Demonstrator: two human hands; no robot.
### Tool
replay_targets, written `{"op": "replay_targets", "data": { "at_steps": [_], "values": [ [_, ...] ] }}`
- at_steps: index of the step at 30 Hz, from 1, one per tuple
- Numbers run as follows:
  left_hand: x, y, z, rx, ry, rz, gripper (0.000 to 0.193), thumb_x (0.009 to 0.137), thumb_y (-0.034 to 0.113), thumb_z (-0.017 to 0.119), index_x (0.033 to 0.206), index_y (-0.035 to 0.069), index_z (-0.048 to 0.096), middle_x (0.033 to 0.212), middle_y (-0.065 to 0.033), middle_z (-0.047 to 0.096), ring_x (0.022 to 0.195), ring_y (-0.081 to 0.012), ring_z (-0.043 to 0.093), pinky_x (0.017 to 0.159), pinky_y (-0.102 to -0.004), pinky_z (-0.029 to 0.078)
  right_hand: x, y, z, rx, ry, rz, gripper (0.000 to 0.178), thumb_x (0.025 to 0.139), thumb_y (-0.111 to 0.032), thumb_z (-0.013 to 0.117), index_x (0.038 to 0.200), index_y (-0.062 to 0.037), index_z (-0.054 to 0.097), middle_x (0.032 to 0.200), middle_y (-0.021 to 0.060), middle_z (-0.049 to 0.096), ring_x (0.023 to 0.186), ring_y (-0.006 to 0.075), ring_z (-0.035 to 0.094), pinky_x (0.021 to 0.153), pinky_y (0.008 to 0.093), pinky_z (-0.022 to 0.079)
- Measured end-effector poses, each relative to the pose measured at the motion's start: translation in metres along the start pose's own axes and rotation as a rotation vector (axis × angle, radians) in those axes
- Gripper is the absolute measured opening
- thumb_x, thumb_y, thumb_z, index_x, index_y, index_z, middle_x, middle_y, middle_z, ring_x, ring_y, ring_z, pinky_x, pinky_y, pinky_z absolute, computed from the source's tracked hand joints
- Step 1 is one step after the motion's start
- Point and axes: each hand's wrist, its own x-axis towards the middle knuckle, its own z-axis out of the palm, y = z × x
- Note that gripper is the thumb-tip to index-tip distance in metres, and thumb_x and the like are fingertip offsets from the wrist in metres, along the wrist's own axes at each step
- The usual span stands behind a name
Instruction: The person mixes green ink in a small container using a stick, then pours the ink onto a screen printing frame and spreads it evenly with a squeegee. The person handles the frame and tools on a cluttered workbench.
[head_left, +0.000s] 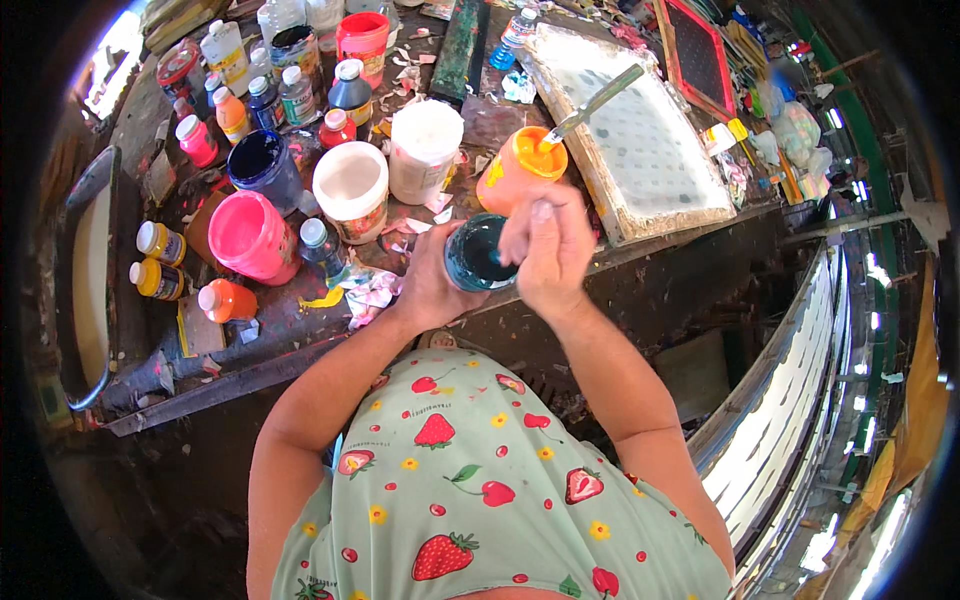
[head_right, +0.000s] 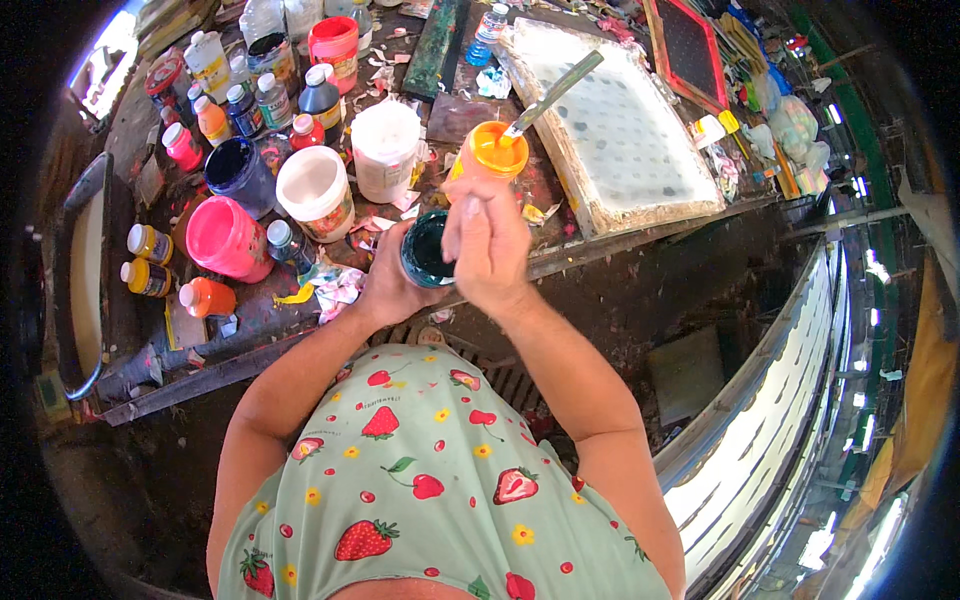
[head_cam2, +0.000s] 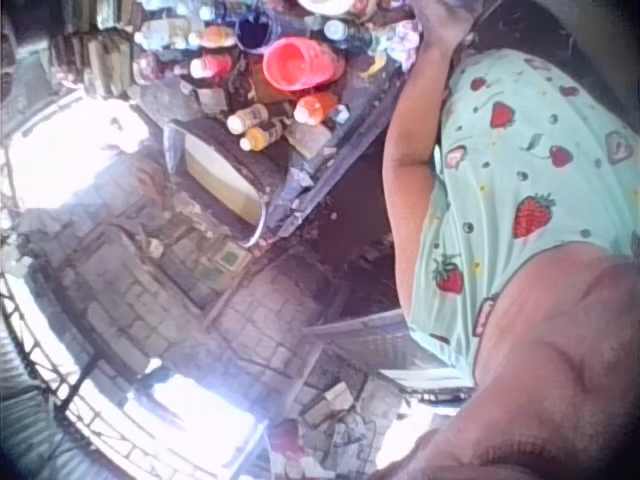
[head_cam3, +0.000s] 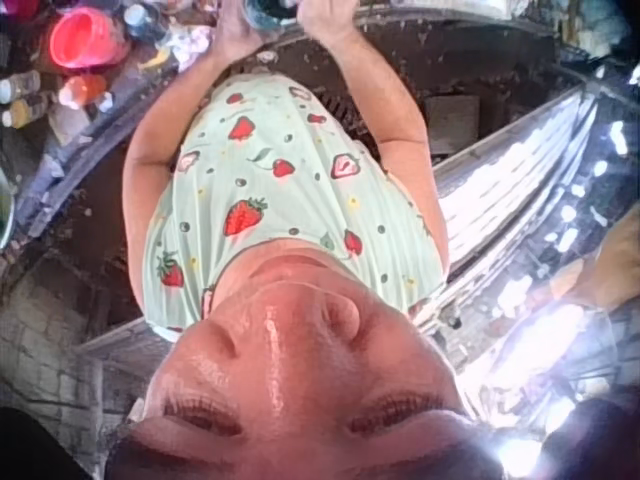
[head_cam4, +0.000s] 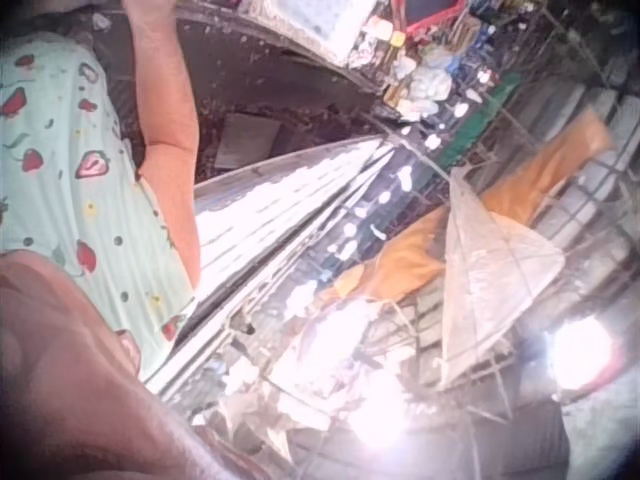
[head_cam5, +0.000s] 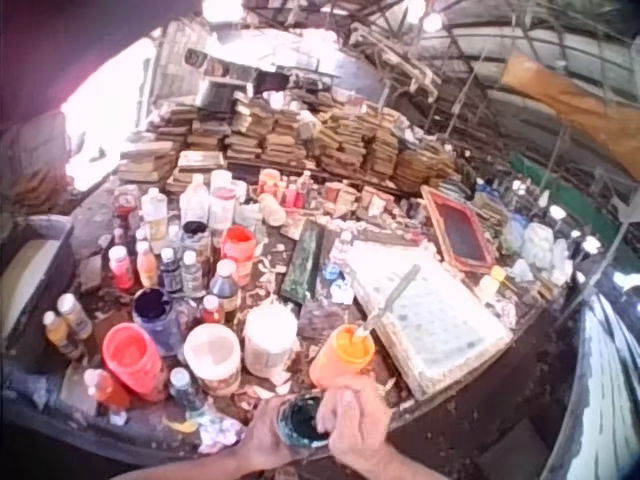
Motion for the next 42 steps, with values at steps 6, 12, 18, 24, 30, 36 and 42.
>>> {"op": "replay_targets", "data": {
  "at_steps": [6, 12, 18, 24, 30, 36, 42],
  "values": [
    [0.006, -0.001, -0.001, 0.026, -0.004, -0.020, 0.104, 0.066, 0.016, 0.105, 0.154, 0.006, 0.050, 0.141, -0.0210, 0.063, 0.135, -0.0435, 0.061, 0.117, -0.0525, 0.050, 0.059, -0.062, -0.020, 0.485, 0.279, 0.108, 0.026, 0.123, -0.020, 0.048, 0.133, -0.0008, 0.062, 0.067, -0.0041, 0.044, 0.053, 0.0070, 0.040, 0.047, 0.0279, 0.035],
    [0.008, -0.007, 0.002, -0.004, -0.038, -0.048, 0.106, 0.066, 0.017, 0.106, 0.155, 0.005, 0.050, 0.142, -0.0211, 0.062, 0.136, -0.0433, 0.060, 0.118, -0.0523, 0.050, 0.013, 0.000, 0.002, 0.199, 0.315, 0.226, 0.020, 0.119, -0.013, 0.049, 0.127, -0.0034, 0.065, 0.066, -0.0035, 0.044, 0.052, 0.0065, 0.039, 0.046, 0.0279, 0.033],
    [0.005, -0.007, 0.001, 0.020, -0.014, -0.048, 0.107, 0.065, 0.018, 0.106, 0.155, 0.005, 0.049, 0.142, -0.0208, 0.062, 0.136, -0.0428, 0.061, 0.118, -0.0524, 0.050, 0.064, -0.062, -0.032, 0.575, 0.258, 0.120, 0.020, 0.117, -0.009, 0.046, 0.122, -0.0036, 0.065, 0.065, -0.0030, 0.043, 0.050, 0.0064, 0.035, 0.044, 0.0282, 0.031],
    [0.007, -0.013, 0.004, -0.004, -0.038, -0.059, 0.108, 0.065, 0.019, 0.107, 0.155, 0.005, 0.049, 0.143, -0.0212, 0.061, 0.136, -0.0428, 0.061, 0.119, -0.0521, 0.049, 0.006, 0.003, 0.005, 0.146, 0.150, 0.135, 0.013, 0.113, -0.009, 0.050, 0.114, -0.0012, 0.060, 0.065, -0.0010, 0.043, 0.050, 0.0098, 0.037, 0.047, 0.0313, 0.036],
    [0.006, -0.010, 0.001, -0.008, -0.066, -0.113, 0.104, 0.071, 0.012, 0.104, 0.157, 0.004, 0.045, 0.143, -0.0156, 0.061, 0.134, -0.0322, 0.064, 0.119, -0.0455, 0.050, 0.061, -0.058, -0.036, 0.482, 0.164, 0.053, 0.015, 0.115, -0.008, 0.048, 0.120, -0.0045, 0.062, 0.065, -0.0015, 0.039, 0.051, 0.0102, 0.036, 0.047, 0.0313, 0.034],
    [0.008, -0.006, -0.002, 0.053, -0.065, -0.040, 0.101, 0.072, 0.013, 0.103, 0.155, 0.003, 0.047, 0.144, -0.0156, 0.061, 0.134, -0.0325, 0.064, 0.119, -0.0444, 0.050, 0.028, -0.016, 0.004, 0.433, 0.321, 0.303, 0.010, 0.114, -0.007, 0.050, 0.114, -0.0036, 0.059, 0.065, -0.0002, 0.040, 0.051, 0.0101, 0.036, 0.047, 0.0313, 0.035],
    [0.008, -0.011, 0.004, -0.038, -0.082, -0.063, 0.106, 0.071, 0.008, 0.103, 0.158, 0.003, 0.045, 0.146, -0.0139, 0.061, 0.139, -0.0307, 0.063, 0.122, -0.0442, 0.049, 0.044, -0.037, -0.027, 0.390, 0.343, 0.140, 0.009, 0.111, -0.006, 0.049, 0.111, -0.0043, 0.059, 0.065, -0.0009, 0.040, 0.051, 0.0107, 0.036, 0.047, 0.0313, 0.034]
  ]
}}
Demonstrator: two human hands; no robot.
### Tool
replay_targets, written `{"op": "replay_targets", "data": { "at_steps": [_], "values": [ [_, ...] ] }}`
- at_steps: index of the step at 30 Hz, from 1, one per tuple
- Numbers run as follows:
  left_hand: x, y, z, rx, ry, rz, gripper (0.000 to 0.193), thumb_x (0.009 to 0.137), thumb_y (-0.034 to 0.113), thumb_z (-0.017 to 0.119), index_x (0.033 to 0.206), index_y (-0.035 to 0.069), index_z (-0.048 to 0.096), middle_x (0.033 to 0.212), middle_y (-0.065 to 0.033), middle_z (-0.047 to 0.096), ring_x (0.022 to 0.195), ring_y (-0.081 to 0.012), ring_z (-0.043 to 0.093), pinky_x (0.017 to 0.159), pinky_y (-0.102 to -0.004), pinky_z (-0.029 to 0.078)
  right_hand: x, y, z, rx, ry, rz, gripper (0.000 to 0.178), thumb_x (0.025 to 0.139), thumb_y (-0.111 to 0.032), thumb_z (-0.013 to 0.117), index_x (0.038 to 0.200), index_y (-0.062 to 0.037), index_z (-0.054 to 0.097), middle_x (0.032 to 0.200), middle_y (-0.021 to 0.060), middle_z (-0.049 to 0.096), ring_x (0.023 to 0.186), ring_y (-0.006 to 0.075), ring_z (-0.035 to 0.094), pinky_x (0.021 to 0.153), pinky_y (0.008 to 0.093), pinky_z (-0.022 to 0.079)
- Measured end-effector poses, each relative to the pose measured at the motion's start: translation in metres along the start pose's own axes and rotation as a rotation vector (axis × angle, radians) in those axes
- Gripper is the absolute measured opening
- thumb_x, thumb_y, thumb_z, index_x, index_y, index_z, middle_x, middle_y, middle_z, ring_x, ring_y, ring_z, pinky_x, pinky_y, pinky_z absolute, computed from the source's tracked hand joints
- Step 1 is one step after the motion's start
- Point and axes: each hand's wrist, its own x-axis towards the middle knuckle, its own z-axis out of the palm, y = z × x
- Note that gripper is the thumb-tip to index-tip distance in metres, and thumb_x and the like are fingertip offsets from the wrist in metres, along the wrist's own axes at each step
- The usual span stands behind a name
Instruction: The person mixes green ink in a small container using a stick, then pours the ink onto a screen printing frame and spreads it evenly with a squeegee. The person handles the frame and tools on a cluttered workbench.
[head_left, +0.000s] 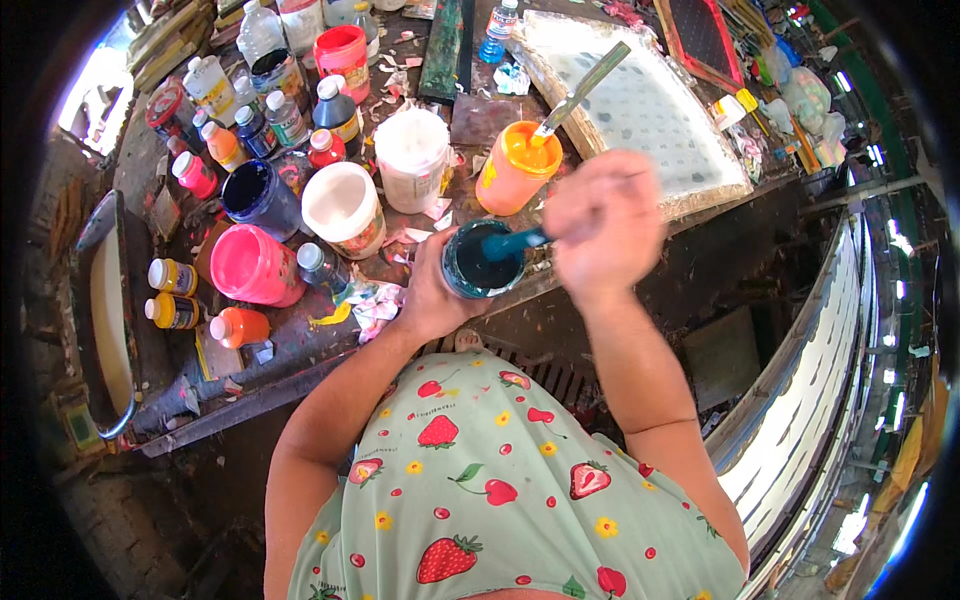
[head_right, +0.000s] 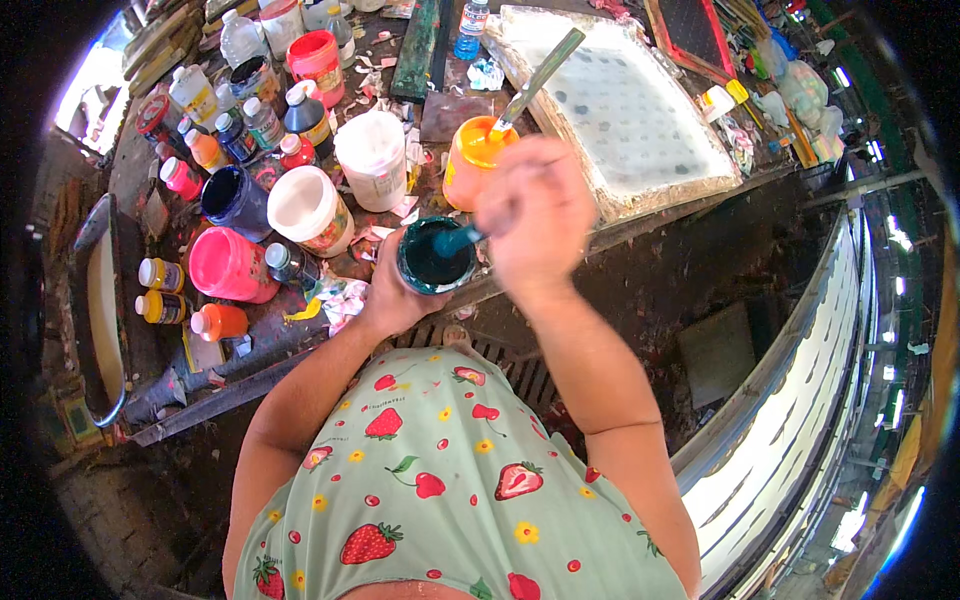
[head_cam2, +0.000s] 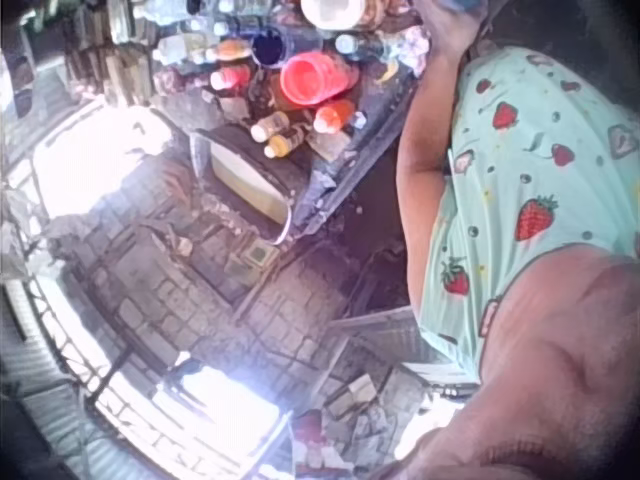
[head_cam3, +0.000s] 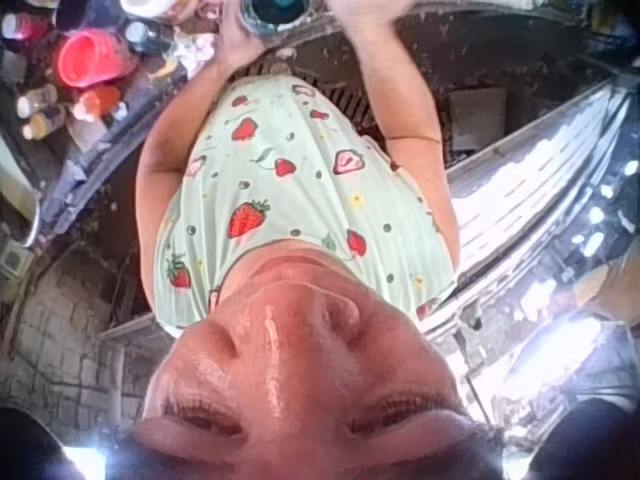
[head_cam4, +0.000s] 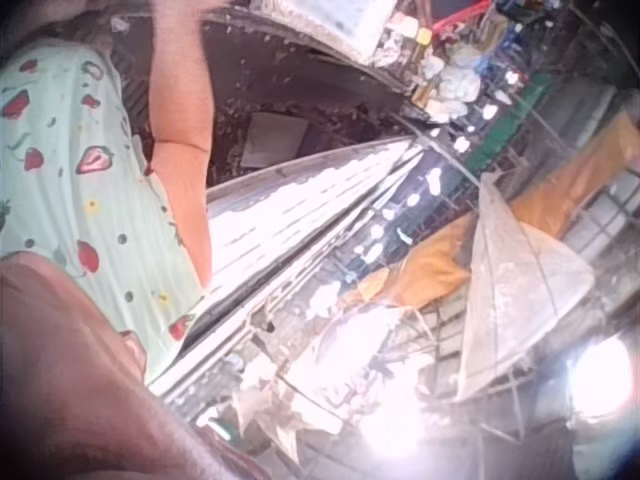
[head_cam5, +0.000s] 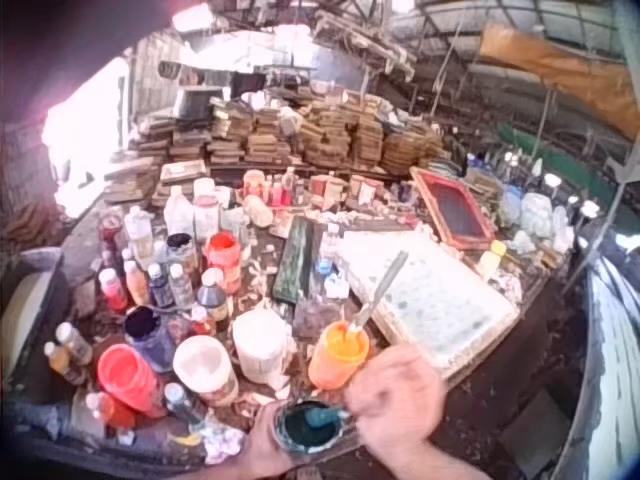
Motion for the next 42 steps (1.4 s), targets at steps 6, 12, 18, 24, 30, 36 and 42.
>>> {"op": "replay_targets", "data": {
  "at_steps": [6, 12, 18, 24, 30, 36, 42],
  "values": [
    [-0.002, 0.002, -0.005, 0.103, 0.020, 0.046, 0.106, 0.071, 0.007, 0.103, 0.158, 0.003, 0.043, 0.148, -0.0138, 0.061, 0.139, -0.0279, 0.063, 0.122, -0.0432, 0.049, -0.003, -0.002, 0.015, 0.175, -0.042, 0.084, 0.017, 0.113, -0.004, 0.044, 0.114, -0.0028, 0.061, 0.067, 0.0003, 0.048, 0.051, 0.0083, 0.041, 0.047, 0.0287, 0.033],
    [-0.001, -0.003, 0.003, -0.033, -0.010, -0.034, 0.106, 0.070, 0.011, 0.104, 0.157, 0.003, 0.045, 0.147, -0.0166, 0.062, 0.139, -0.0323, 0.062, 0.121, -0.0461, 0.050, -0.029, 0.043, -0.007, -0.258, -0.056, -0.004, 0.014, 0.112, -0.007, 0.046, 0.115, -0.0058, 0.060, 0.065, -0.0011, 0.040, 0.052, 0.0103, 0.035, 0.047, 0.0307, 0.031],
    [-0.004, -0.010, 0.001, -0.011, 0.042, -0.027, 0.109, 0.066, 0.018, 0.107, 0.156, 0.004, 0.048, 0.145, -0.0194, 0.060, 0.138, -0.0402, 0.059, 0.119, -0.0507, 0.049, 0.009, -0.033, 0.007, 0.174, -0.050, -0.026, 0.019, 0.114, -0.009, 0.042, 0.112, -0.0047, 0.060, 0.062, 0.0003, 0.040, 0.049, 0.0093, 0.032, 0.044, 0.0314, 0.030],
    [-0.001, -0.011, 0.003, -0.046, 0.035, -0.014, 0.107, 0.067, 0.019, 0.107, 0.156, 0.005, 0.049, 0.143, -0.0193, 0.061, 0.138, -0.0401, 0.060, 0.119, -0.0500, 0.049, -0.044, 0.046, 0.000, -0.183, -0.125, 0.044, 0.013, 0.111, -0.003, 0.046, 0.109, -0.0040, 0.059, 0.067, 0.0023, 0.046, 0.050, 0.0115, 0.038, 0.047, 0.0326, 0.036],
    [-0.004, -0.005, 0.001, -0.111, 0.038, -0.059, 0.107, 0.066, 0.017, 0.106, 0.156, 0.005, 0.049, 0.144, -0.0180, 0.063, 0.140, -0.0376, 0.060, 0.121, -0.0489, 0.048, 0.009, -0.032, 0.002, 0.105, -0.211, -0.069, 0.021, 0.118, -0.018, 0.046, 0.122, -0.0030, 0.061, 0.062, -0.0015, 0.037, 0.051, 0.0105, 0.034, 0.047, 0.0326, 0.032],
    [-0.002, 0.004, -0.001, -0.046, 0.016, -0.120, 0.108, 0.065, 0.019, 0.106, 0.156, 0.005, 0.049, 0.143, -0.0194, 0.062, 0.137, -0.0385, 0.062, 0.120, -0.0494, 0.050, -0.042, 0.033, -0.022, 0.024, -0.341, 0.243, 0.036, 0.103, -0.011, 0.049, 0.129, 0.0089, 0.064, 0.068, 0.0020, 0.049, 0.056, 0.0128, 0.041, 0.058, 0.0301, 0.038],
    [-0.002, 0.004, -0.004, 0.047, 0.015, -0.041, 0.109, 0.066, 0.020, 0.106, 0.157, 0.006, 0.046, 0.143, -0.0208, 0.061, 0.138, -0.0410, 0.061, 0.119, -0.0500, 0.050, -0.001, -0.027, -0.012, 0.278, -0.619, 0.205, 0.038, 0.096, -0.011, 0.051, 0.122, 0.0105, 0.068, 0.067, 0.0015, 0.049, 0.053, 0.0101, 0.037, 0.053, 0.0326, 0.029]
  ]
}}
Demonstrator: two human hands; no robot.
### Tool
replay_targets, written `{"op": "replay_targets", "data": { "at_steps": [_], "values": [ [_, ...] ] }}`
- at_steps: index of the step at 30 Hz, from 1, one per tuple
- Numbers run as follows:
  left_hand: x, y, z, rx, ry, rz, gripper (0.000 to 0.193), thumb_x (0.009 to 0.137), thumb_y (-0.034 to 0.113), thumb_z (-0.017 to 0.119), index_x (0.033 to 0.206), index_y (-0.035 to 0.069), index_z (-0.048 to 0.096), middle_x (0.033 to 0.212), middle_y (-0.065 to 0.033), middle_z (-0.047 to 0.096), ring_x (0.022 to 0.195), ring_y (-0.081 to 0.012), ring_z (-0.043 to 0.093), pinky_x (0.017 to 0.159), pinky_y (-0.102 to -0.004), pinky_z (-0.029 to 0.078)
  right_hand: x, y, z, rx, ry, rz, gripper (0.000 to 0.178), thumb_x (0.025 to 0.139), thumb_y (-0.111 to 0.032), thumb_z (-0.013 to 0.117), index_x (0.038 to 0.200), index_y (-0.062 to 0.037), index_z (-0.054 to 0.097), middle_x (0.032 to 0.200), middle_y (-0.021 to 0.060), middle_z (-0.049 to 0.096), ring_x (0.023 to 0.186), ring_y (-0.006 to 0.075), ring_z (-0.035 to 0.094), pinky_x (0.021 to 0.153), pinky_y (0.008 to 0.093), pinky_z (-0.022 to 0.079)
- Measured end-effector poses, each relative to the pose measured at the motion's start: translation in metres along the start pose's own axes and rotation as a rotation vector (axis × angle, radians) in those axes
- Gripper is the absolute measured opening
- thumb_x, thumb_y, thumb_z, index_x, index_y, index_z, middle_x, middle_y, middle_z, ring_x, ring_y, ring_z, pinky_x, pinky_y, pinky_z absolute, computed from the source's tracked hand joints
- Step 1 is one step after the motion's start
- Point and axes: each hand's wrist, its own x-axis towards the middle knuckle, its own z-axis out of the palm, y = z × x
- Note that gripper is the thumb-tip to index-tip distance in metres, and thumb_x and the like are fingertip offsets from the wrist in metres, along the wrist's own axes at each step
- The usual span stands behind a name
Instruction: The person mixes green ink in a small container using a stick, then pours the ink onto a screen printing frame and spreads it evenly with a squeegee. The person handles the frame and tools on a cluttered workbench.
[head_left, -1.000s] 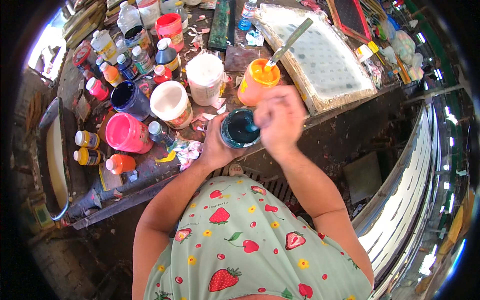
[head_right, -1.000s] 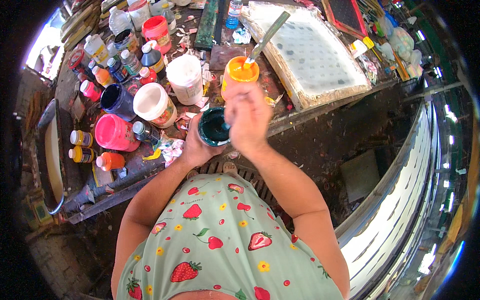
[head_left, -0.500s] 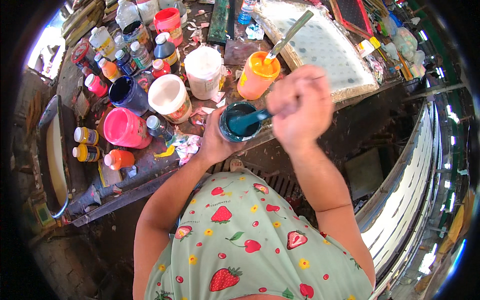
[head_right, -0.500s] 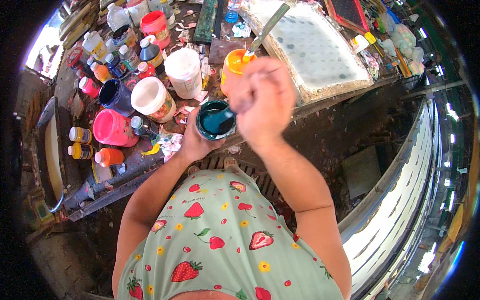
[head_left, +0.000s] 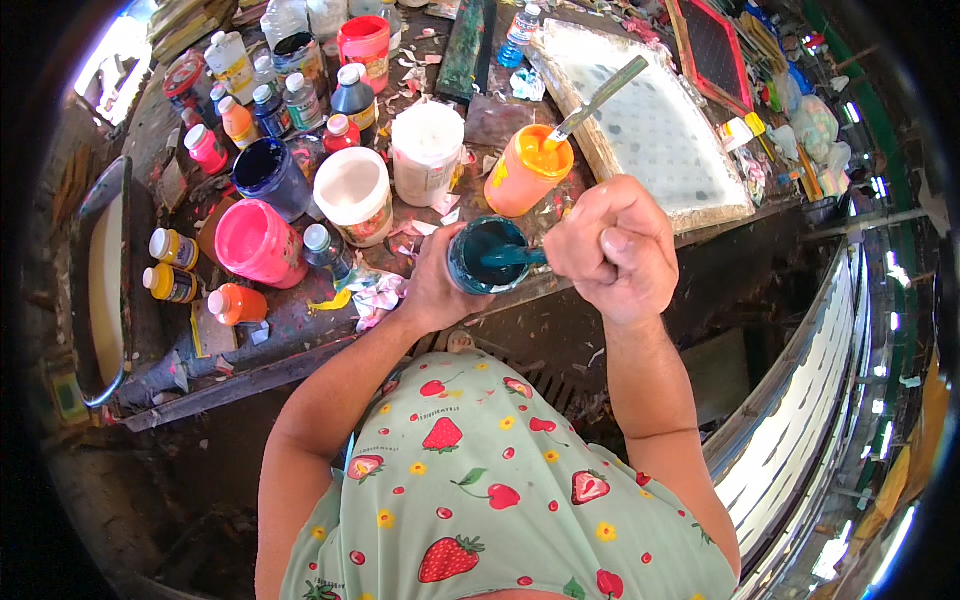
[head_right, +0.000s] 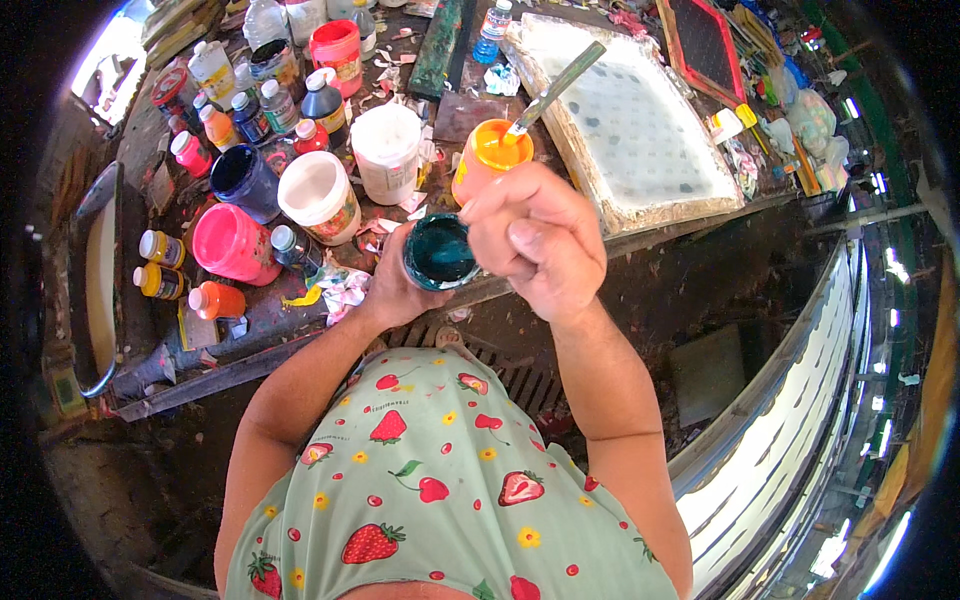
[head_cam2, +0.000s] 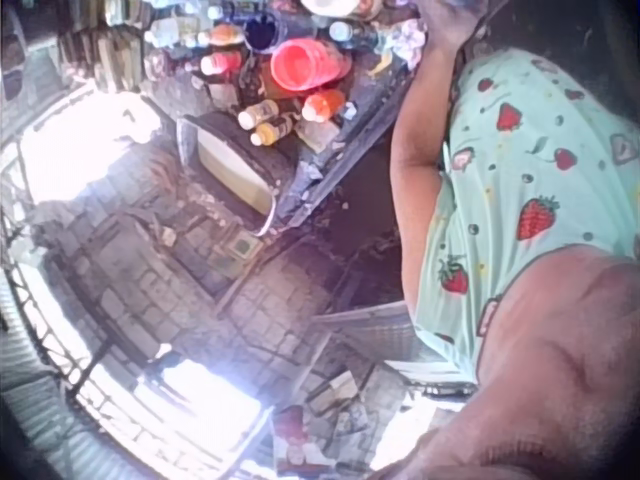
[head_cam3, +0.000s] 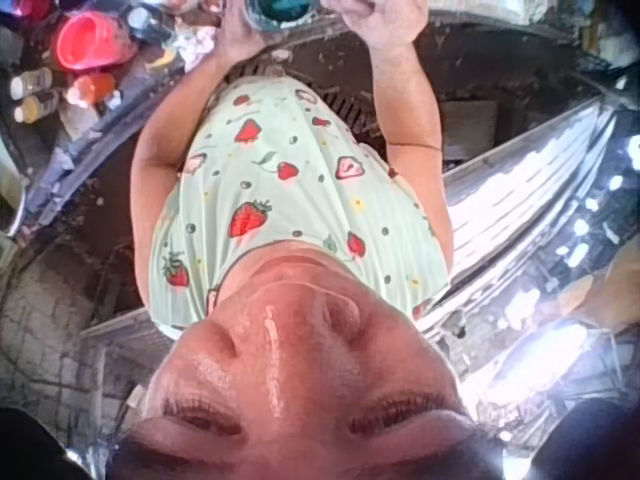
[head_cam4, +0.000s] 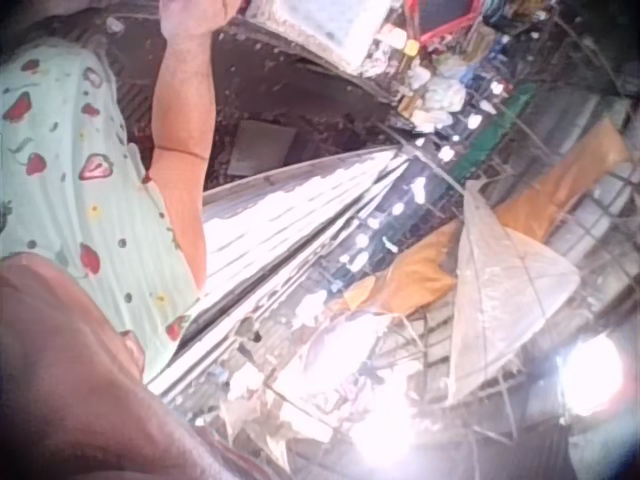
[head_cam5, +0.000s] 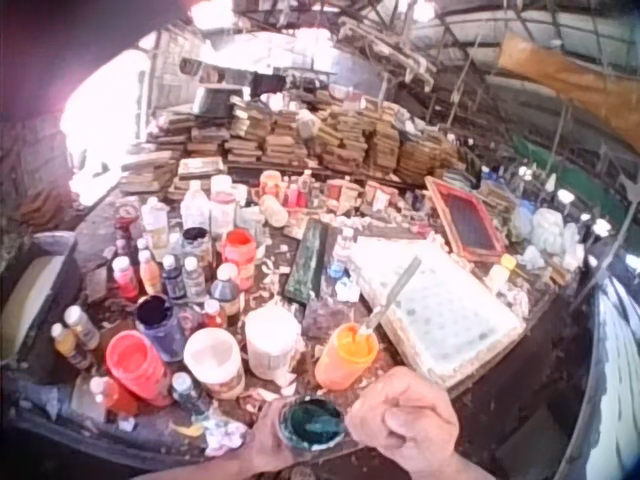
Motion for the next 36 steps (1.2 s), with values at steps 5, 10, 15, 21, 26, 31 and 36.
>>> {"op": "replay_targets", "data": {
  "at_steps": [5, 10, 15, 21, 26, 31, 36],
  "values": [
    [0.003, 0.000, -0.003, -0.010, -0.004, 0.029, 0.107, 0.067, 0.020, 0.104, 0.155, 0.006, 0.046, 0.141, -0.0206, 0.061, 0.136, -0.0415, 0.060, 0.119, -0.0500, 0.049, 0.010, 0.056, -0.003, -0.514, -0.203, 0.092, 0.027, 0.096, -0.010, 0.052, 0.108, 0.0044, 0.072, 0.081, 0.0040, 0.060, 0.066, 0.0111, 0.050, 0.061, 0.0301, 0.040],
    [0.006, 0.005, -0.007, 0.000, -0.027, 0.007, 0.103, 0.067, 0.020, 0.102, 0.154, 0.006, 0.048, 0.140, -0.0203, 0.061, 0.134, -0.0419, 0.060, 0.119, -0.0502, 0.048, 0.020, 0.063, -0.020, -0.585, -0.147, 0.189, 0.025, 0.098, -0.004, 0.047, 0.107, 0.0038, 0.069, 0.075, 0.0008, 0.052, 0.062, 0.0088, 0.044, 0.057, 0.0286, 0.036],
    [0.001, 0.010, -0.005, 0.000, 0.037, 0.029, 0.100, 0.067, 0.020, 0.103, 0.152, 0.006, 0.053, 0.141, -0.0194, 0.064, 0.136, -0.0413, 0.061, 0.118, -0.0514, 0.050, 0.004, 0.067, -0.016, -0.425, 0.334, 0.206, 0.023, 0.105, -0.004, 0.044, 0.108, 0.0009, 0.066, 0.070, -0.0010, 0.046, 0.056, 0.0083, 0.037, 0.052, 0.0283, 0.034],
    [-0.001, 0.011, -0.002, -0.044, 0.066, 0.046, 0.103, 0.065, 0.018, 0.107, 0.153, 0.008, 0.054, 0.141, -0.0191, 0.065, 0.135, -0.0412, 0.062, 0.116, -0.0527, 0.051, 0.007, 0.042, 0.011, -0.251, 0.897, 0.091, 0.020, 0.108, -0.008, 0.044, 0.112, -0.0049, 0.063, 0.066, -0.0010, 0.041, 0.053, 0.0116, 0.036, 0.051, 0.0341, 0.040],
    [0.002, 0.004, -0.001, -0.050, 0.096, 0.118, 0.102, 0.067, 0.020, 0.107, 0.153, 0.007, 0.053, 0.140, -0.0183, 0.065, 0.134, -0.0410, 0.062, 0.115, -0.0520, 0.052, 0.031, -0.007, 0.037, -0.194, 0.879, -0.171, 0.016, 0.117, -0.015, 0.049, 0.123, -0.0062, 0.062, 0.067, -0.0018, 0.039, 0.053, 0.0113, 0.034, 0.050, 0.0330, 0.036],
    [0.004, 0.005, 0.003, -0.022, 0.119, 0.188, 0.100, 0.069, 0.019, 0.106, 0.152, 0.004, 0.052, 0.136, -0.0184, 0.066, 0.129, -0.0409, 0.065, 0.111, -0.0514, 0.053, -0.004, 0.053, 0.035, -0.510, 0.646, -0.276, 0.018, 0.114, -0.005, 0.047, 0.117, -0.0029, 0.065, 0.071, -0.0004, 0.053, 0.055, 0.0083, 0.045, 0.050, 0.0273, 0.038],
    [0.003, 0.011, 0.003, -0.024, 0.109, 0.146, 0.098, 0.071, 0.017, 0.105, 0.152, 0.004, 0.052, 0.136, -0.0192, 0.066, 0.128, -0.0412, 0.065, 0.111, -0.0502, 0.052, -0.003, 0.056, 0.029, -0.361, 0.483, -0.087, 0.019, 0.116, -0.006, 0.046, 0.117, 0.0002, 0.063, 0.068, -0.0022, 0.041, 0.055, 0.0074, 0.034, 0.052, 0.0282, 0.033]
  ]
}}
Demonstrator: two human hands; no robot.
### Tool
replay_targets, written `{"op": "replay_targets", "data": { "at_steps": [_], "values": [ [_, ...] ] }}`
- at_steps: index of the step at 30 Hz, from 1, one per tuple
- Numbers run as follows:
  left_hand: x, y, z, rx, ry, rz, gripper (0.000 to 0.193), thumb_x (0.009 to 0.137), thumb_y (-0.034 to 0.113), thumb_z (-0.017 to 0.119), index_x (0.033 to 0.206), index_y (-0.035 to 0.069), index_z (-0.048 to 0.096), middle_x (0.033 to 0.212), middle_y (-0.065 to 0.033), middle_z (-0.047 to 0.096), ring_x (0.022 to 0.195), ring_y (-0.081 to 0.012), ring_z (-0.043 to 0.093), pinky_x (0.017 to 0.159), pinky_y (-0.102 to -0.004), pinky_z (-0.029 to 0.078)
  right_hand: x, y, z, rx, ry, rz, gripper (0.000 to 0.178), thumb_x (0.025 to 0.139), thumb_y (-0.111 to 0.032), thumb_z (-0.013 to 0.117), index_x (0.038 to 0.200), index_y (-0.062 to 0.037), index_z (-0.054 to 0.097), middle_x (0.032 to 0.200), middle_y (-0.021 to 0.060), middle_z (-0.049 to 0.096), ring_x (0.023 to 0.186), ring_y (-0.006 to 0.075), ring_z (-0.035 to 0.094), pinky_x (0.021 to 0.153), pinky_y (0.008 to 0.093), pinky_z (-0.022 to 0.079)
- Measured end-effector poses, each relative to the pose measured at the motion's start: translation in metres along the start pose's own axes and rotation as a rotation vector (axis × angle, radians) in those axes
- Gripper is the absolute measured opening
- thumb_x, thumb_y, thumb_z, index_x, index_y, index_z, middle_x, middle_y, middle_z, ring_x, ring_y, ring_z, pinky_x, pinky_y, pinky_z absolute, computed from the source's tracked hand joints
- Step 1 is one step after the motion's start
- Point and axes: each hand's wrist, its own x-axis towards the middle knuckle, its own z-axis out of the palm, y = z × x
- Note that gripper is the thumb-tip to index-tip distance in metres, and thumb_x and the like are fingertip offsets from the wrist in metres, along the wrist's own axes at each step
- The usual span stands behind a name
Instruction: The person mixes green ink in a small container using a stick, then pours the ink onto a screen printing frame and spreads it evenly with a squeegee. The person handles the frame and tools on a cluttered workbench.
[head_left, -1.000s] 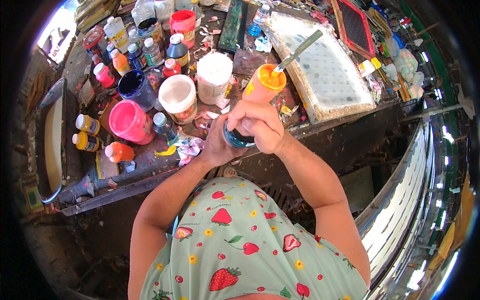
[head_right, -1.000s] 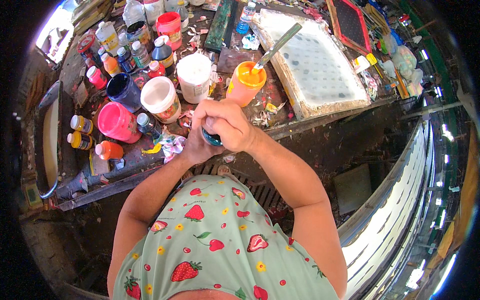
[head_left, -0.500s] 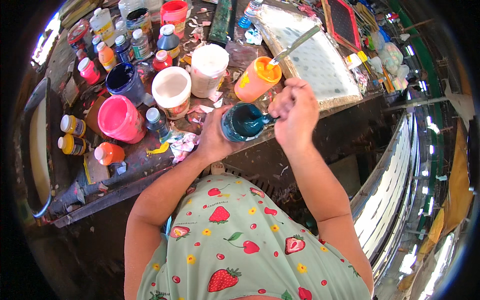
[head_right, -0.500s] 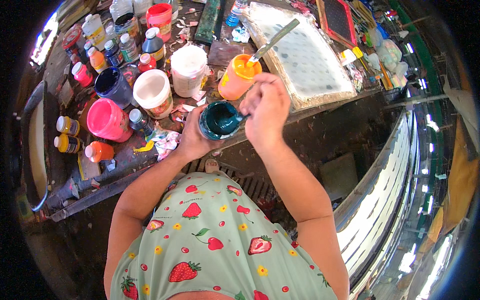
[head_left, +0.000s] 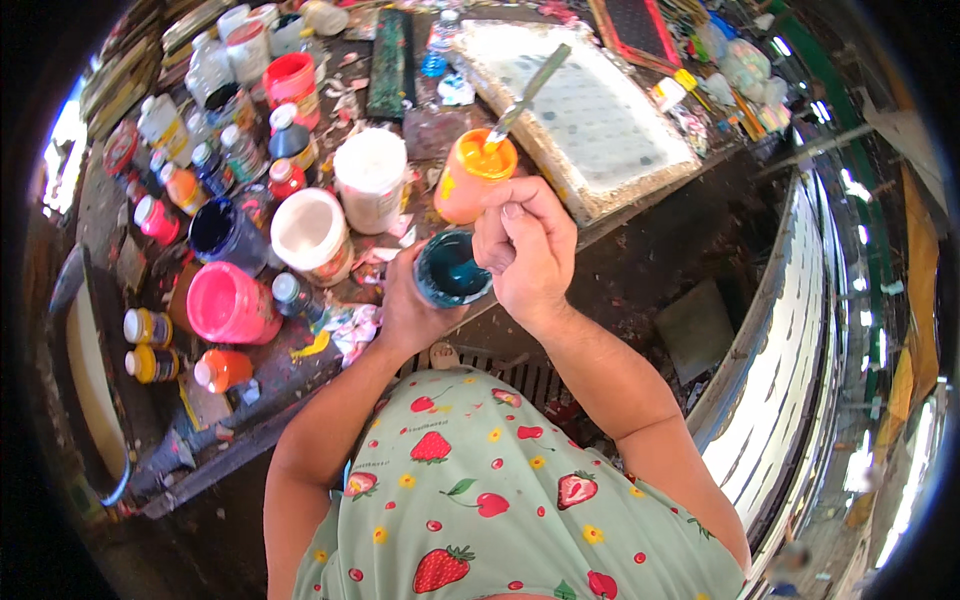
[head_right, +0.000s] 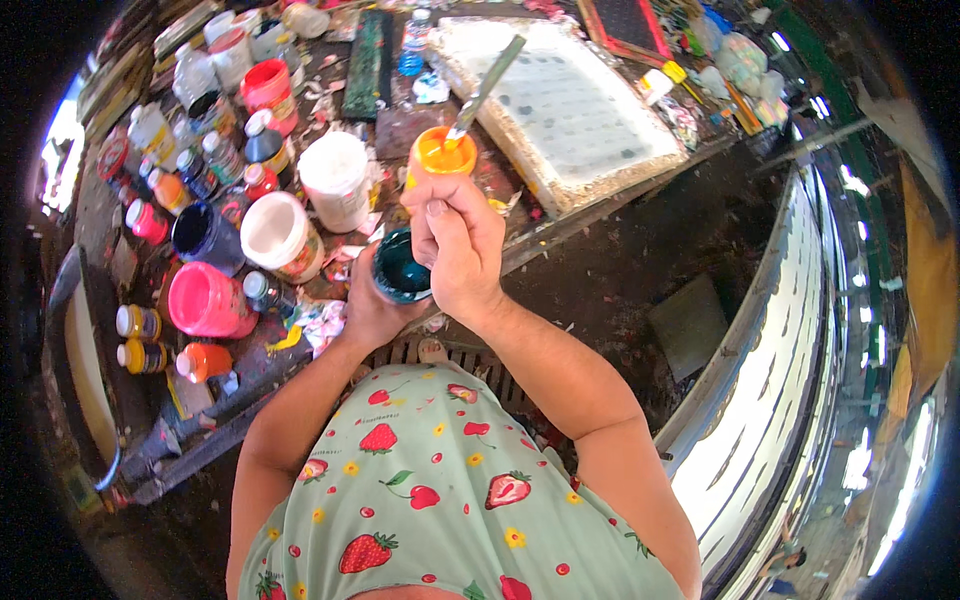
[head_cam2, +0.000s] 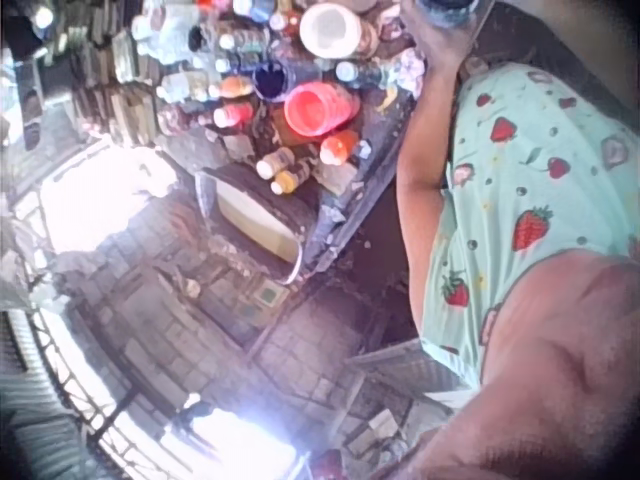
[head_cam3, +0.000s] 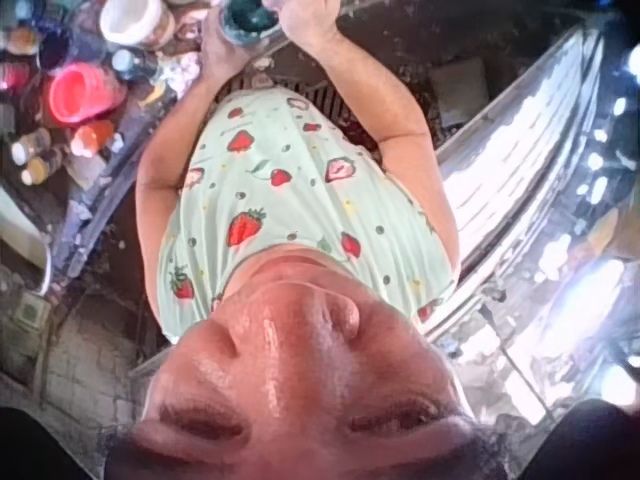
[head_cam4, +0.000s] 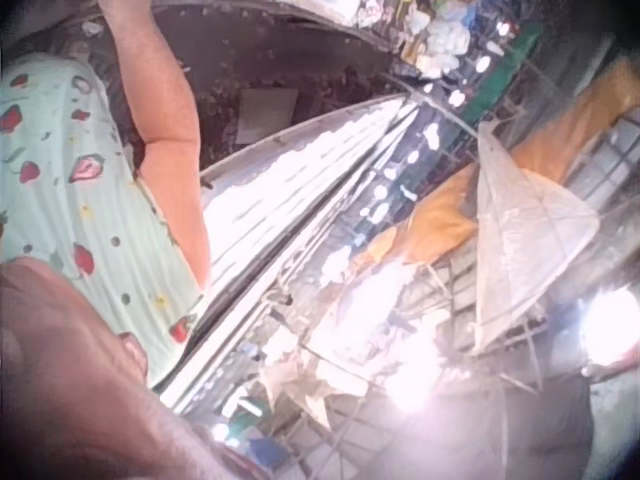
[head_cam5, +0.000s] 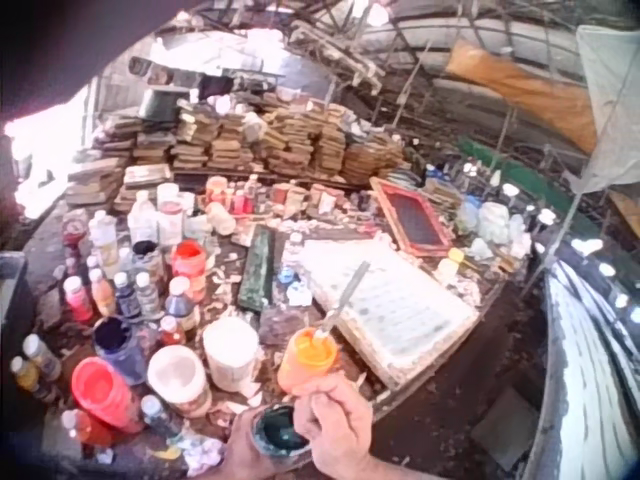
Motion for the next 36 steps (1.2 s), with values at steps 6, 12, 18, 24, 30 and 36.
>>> {"op": "replay_targets", "data": {
  "at_steps": [6, 12, 18, 24, 30, 36],
  "values": [
    [-0.003, -0.020, 0.002, -0.042, -0.027, -0.004, 0.103, 0.070, 0.020, 0.105, 0.154, 0.003, 0.049, 0.138, -0.0214, 0.063, 0.129, -0.0416, 0.063, 0.113, -0.0514, 0.051, 0.006, 0.001, 0.002, 0.019, 0.009, 0.066, 0.022, 0.117, -0.009, 0.046, 0.119, 0.0006, 0.065, 0.069, -0.0008, 0.045, 0.054, 0.0091, 0.038, 0.052, 0.0286, 0.038],
    [-0.006, -0.025, 0.005, -0.135, -0.042, -0.051, 0.106, 0.068, 0.015, 0.106, 0.156, 0.003, 0.049, 0.142, -0.0203, 0.064, 0.133, -0.0391, 0.064, 0.117, -0.0509, 0.050, -0.025, 0.009, -0.018, -0.445, -0.024, -0.152, 0.037, 0.118, -0.016, 0.054, 0.150, 0.0030, 0.055, 0.105, 0.0084, 0.063, 0.098, 0.0171, 0.065, 0.092, 0.0351, 0.056],
    [-0.010, -0.011, 0.008, -0.194, -0.017, -0.041, 0.122, 0.070, 0.013, 0.105, 0.171, 0.000, 0.036, 0.158, -0.0252, 0.059, 0.144, -0.0414, 0.061, 0.125, -0.0513, 0.046, -0.088, -0.031, -0.054, -0.877, 0.261, -0.309, 0.042, 0.114, -0.021, 0.063, 0.148, 0.0036, 0.060, 0.134, 0.0189, 0.067, 0.122, 0.0295, 0.064, 0.112, 0.0427, 0.050],
    [-0.017, -0.031, 0.018, -0.190, -0.001, -0.051, 0.120, 0.066, 0.012, 0.109, 0.164, 0.000, 0.042, 0.152, -0.0235, 0.056, 0.140, -0.0429, 0.057, 0.124, -0.0527, 0.044, -0.133, -0.057, -0.067, -1.015, 0.378, -0.251, 0.026, 0.108, -0.007, 0.067, 0.134, -0.0024, 0.071, 0.131, 0.0190, 0.068, 0.119, 0.0346, 0.067, 0.105, 0.0438, 0.055],
    [-0.018, -0.027, 0.018, -0.360, -0.005, -0.106, 0.109, 0.073, -0.005, 0.100, 0.162, 0.005, 0.037, 0.150, -0.0167, 0.061, 0.132, -0.0286, 0.068, 0.114, -0.0441, 0.058, -0.145, -0.073, -0.098, -1.188, 0.133, -0.423, 0.038, 0.088, 0.004, 0.079, 0.126, -0.0054, 0.075, 0.130, 0.0166, 0.070, 0.115, 0.0384, 0.070, 0.099, 0.0476, 0.059],
    [-0.038, 0.001, 0.008, 0.044, 0.134, -0.169, 0.092, 0.081, 0.002, 0.096, 0.159, -0.002, 0.047, 0.152, -0.0184, 0.061, 0.138, -0.0296, 0.063, 0.121, -0.0434, 0.048, -0.172, -0.096, -0.173, -1.187, 0.015, -0.477, 0.040, 0.084, 0.004, 0.082, 0.121, -0.0076, 0.076, 0.126, 0.0152, 0.072, 0.112, 0.0386, 0.072, 0.094, 0.0477, 0.062]
  ]
}}
